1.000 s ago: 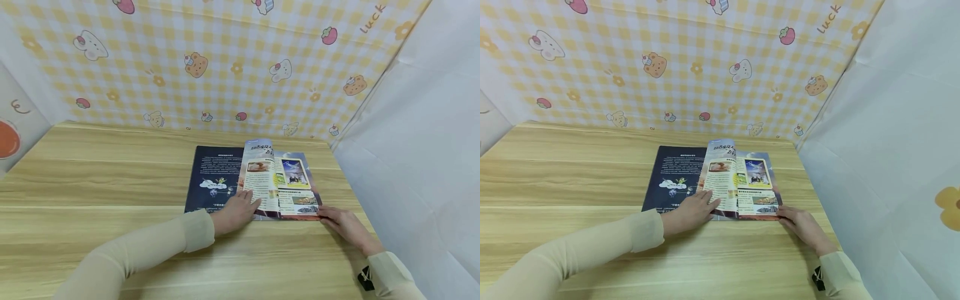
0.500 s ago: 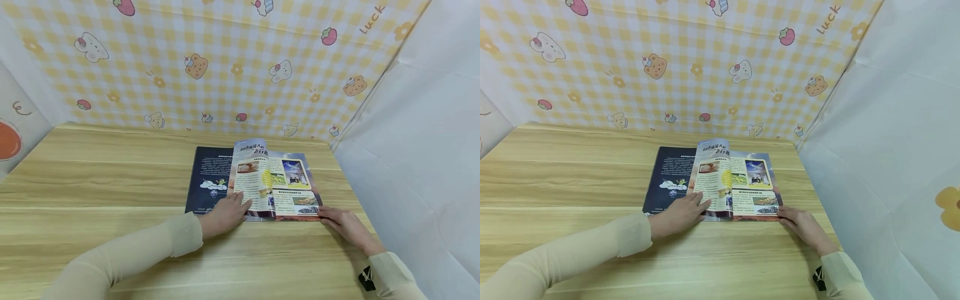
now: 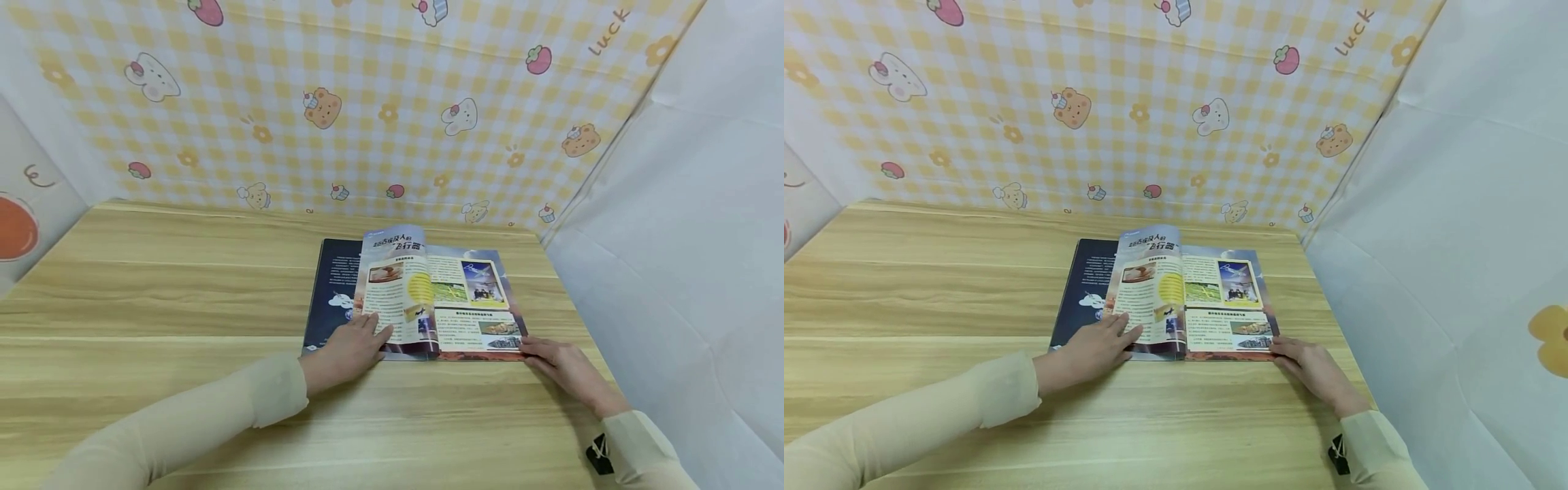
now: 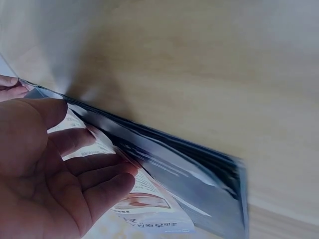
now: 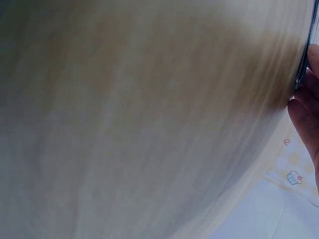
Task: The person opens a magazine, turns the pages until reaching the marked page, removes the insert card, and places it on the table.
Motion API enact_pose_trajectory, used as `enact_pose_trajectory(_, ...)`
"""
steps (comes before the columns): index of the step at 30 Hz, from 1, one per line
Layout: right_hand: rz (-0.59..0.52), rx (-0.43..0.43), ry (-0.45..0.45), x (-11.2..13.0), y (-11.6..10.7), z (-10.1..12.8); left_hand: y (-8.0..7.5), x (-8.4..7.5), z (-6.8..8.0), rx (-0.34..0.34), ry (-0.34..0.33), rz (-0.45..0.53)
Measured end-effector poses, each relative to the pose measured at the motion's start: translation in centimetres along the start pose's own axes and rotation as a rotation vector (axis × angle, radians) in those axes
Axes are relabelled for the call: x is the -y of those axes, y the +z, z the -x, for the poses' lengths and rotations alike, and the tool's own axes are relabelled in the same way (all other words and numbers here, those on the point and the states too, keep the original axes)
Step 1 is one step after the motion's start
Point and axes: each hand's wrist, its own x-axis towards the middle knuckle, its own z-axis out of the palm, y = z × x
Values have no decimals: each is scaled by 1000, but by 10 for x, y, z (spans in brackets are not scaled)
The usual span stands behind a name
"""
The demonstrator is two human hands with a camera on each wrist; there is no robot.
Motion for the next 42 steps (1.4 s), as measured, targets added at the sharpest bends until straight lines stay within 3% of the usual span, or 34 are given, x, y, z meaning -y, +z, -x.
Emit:
enact_pose_trajectory(12, -6, 7, 20, 0, -1, 0, -5, 23, 22, 28, -32, 83)
enact_pose_trajectory(20, -6, 22, 28, 0, -2, 0, -13, 37, 37, 66, -10, 143)
enact_pose_trajectory(25, -16, 26, 26, 0, -2, 0, -18, 43, 45, 64, 18, 131)
enact_pose_trajectory(33, -85, 45, 72, -1, -5, -3, -17, 44, 48, 32, 51, 83)
enact_pose_trajectory(42, -35, 30, 88, -2, -4, -6, -23, 41, 46, 56, 48, 82)
